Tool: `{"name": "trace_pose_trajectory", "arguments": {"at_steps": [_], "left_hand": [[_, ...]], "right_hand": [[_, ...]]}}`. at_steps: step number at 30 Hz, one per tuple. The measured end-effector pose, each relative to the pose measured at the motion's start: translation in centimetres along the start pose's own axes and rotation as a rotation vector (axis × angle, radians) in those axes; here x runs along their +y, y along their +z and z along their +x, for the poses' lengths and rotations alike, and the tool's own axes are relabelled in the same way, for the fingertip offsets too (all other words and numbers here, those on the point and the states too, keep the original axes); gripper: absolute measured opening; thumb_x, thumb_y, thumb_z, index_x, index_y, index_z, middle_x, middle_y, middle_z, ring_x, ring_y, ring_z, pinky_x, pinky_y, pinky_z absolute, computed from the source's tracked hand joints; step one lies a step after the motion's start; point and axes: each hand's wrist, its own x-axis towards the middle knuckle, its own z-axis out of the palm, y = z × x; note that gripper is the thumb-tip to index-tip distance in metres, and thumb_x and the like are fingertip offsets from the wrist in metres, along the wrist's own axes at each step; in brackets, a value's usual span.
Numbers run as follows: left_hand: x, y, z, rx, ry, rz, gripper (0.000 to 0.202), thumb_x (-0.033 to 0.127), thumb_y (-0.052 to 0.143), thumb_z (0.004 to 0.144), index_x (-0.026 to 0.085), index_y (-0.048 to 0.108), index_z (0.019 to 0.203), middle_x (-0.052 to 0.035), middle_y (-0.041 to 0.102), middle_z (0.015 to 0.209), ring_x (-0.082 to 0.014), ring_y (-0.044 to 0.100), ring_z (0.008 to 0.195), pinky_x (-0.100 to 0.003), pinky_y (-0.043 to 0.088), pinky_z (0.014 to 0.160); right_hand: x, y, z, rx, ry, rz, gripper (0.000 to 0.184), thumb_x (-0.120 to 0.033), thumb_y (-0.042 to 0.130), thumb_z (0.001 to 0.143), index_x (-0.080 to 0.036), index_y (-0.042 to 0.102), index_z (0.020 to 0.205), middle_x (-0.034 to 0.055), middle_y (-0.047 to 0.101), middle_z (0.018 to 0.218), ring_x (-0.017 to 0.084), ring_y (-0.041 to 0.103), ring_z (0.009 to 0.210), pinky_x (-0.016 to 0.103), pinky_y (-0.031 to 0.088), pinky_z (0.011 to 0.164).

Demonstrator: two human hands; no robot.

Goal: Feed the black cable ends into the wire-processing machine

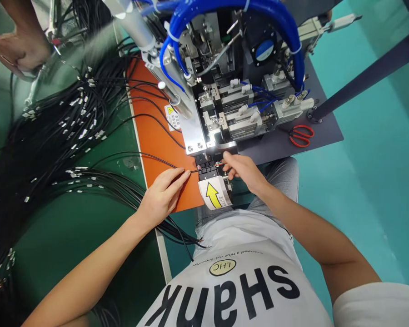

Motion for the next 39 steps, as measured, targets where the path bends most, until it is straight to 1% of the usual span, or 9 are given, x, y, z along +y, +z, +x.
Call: {"name": "trace_pose_trajectory", "arguments": {"at_steps": [8, 12, 15, 18, 23, 27, 31, 34, 39], "left_hand": [[-3.9, -1.4, 4.4, -0.011, 0.053, -0.045, 0.050, 0.016, 0.039, 0.097, 0.022, 0.042, 0.146, -0.0153, 0.048, 0.145, -0.0273, 0.046, 0.134, -0.052, 0.045, 0.108], [-5.7, -3.8, 7.1, -0.039, 0.140, -0.070, 0.043, 0.015, 0.035, 0.097, 0.019, 0.051, 0.137, -0.0153, 0.052, 0.141, -0.0234, 0.048, 0.132, -0.044, 0.045, 0.107], [-4.7, -7.1, 5.5, -0.115, 0.118, -0.086, 0.037, 0.018, 0.035, 0.099, 0.019, 0.052, 0.132, -0.0146, 0.054, 0.137, -0.0204, 0.054, 0.125, -0.035, 0.049, 0.099], [-2.5, -9.3, 1.3, -0.337, 0.180, -0.040, 0.022, 0.024, 0.043, 0.098, 0.022, 0.062, 0.109, -0.0089, 0.064, 0.110, -0.0185, 0.061, 0.105, -0.031, 0.050, 0.090], [-1.3, -9.1, -4.2, -0.428, 0.253, 0.155, 0.018, 0.012, 0.047, 0.093, 0.021, 0.063, 0.094, -0.0063, 0.062, 0.087, -0.0186, 0.060, 0.085, -0.032, 0.047, 0.083], [-1.6, -10.3, -4.2, -0.440, 0.248, 0.160, 0.022, 0.014, 0.041, 0.096, 0.019, 0.062, 0.095, -0.0058, 0.062, 0.087, -0.0173, 0.058, 0.080, -0.029, 0.045, 0.076], [0.8, -12.9, -2.1, -0.299, 0.101, 0.166, 0.015, 0.017, 0.042, 0.092, 0.018, 0.057, 0.093, -0.0057, 0.060, 0.083, -0.0193, 0.056, 0.079, -0.033, 0.043, 0.075], [4.5, -12.0, -0.5, -0.311, 0.154, 0.194, 0.008, 0.018, 0.047, 0.087, 0.018, 0.054, 0.083, -0.0054, 0.058, 0.079, -0.0201, 0.053, 0.075, -0.035, 0.040, 0.072], [8.6, -5.8, 0.6, -0.407, 0.391, 0.132, 0.013, 0.012, 0.047, 0.088, 0.015, 0.057, 0.095, -0.0046, 0.058, 0.077, -0.0186, 0.052, 0.067, -0.033, 0.038, 0.063]], "right_hand": [[1.6, -2.5, -3.6, 0.114, -0.012, -0.026, 0.043, -0.057, 0.063, 0.085, -0.018, 0.071, 0.098, 0.0007, 0.061, 0.082, 0.009, 0.052, 0.062, 0.024, 0.043, 0.061], [1.8, -3.0, -4.7, 0.140, -0.029, -0.026, 0.036, -0.054, 0.066, 0.085, -0.021, 0.072, 0.099, 0.0028, 0.061, 0.086, 0.012, 0.053, 0.066, 0.027, 0.044, 0.062], [2.1, -4.1, -5.6, 0.170, -0.019, -0.062, 0.033, -0.053, 0.068, 0.082, -0.025, 0.073, 0.097, 0.0047, 0.061, 0.086, 0.015, 0.053, 0.066, 0.031, 0.045, 0.061], [2.3, -5.5, -6.5, 0.204, 0.001, -0.121, 0.029, -0.052, 0.068, 0.082, -0.028, 0.074, 0.097, 0.0072, 0.063, 0.088, 0.019, 0.054, 0.068, 0.036, 0.046, 0.062], [1.4, -5.6, -7.2, 0.152, 0.022, -0.197, 0.031, -0.053, 0.066, 0.083, -0.028, 0.073, 0.098, 0.0068, 0.062, 0.087, 0.019, 0.054, 0.069, 0.035, 0.046, 0.064], [0.2, -5.0, -7.9, 0.099, 0.013, -0.265, 0.031, -0.053, 0.062, 0.088, -0.028, 0.071, 0.104, 0.0046, 0.063, 0.090, 0.017, 0.054, 0.073, 0.032, 0.047, 0.068], [-0.2, -5.2, -8.8, 0.115, -0.048, -0.275, 0.030, -0.050, 0.061, 0.090, -0.026, 0.069, 0.105, 0.0039, 0.063, 0.090, 0.017, 0.054, 0.073, 0.031, 0.046, 0.069], [-0.7, -4.4, -9.0, 0.098, -0.106, -0.278, 0.029, -0.049, 0.060, 0.091, -0.025, 0.068, 0.104, 0.0035, 0.062, 0.086, 0.016, 0.054, 0.071, 0.030, 0.045, 0.067], [-2.0, -2.0, -8.8, 0.010, -0.168, -0.300, 0.025, -0.046, 0.059, 0.093, -0.023, 0.065, 0.099, 0.0009, 0.060, 0.080, 0.013, 0.052, 0.066, 0.028, 0.045, 0.066]]}}
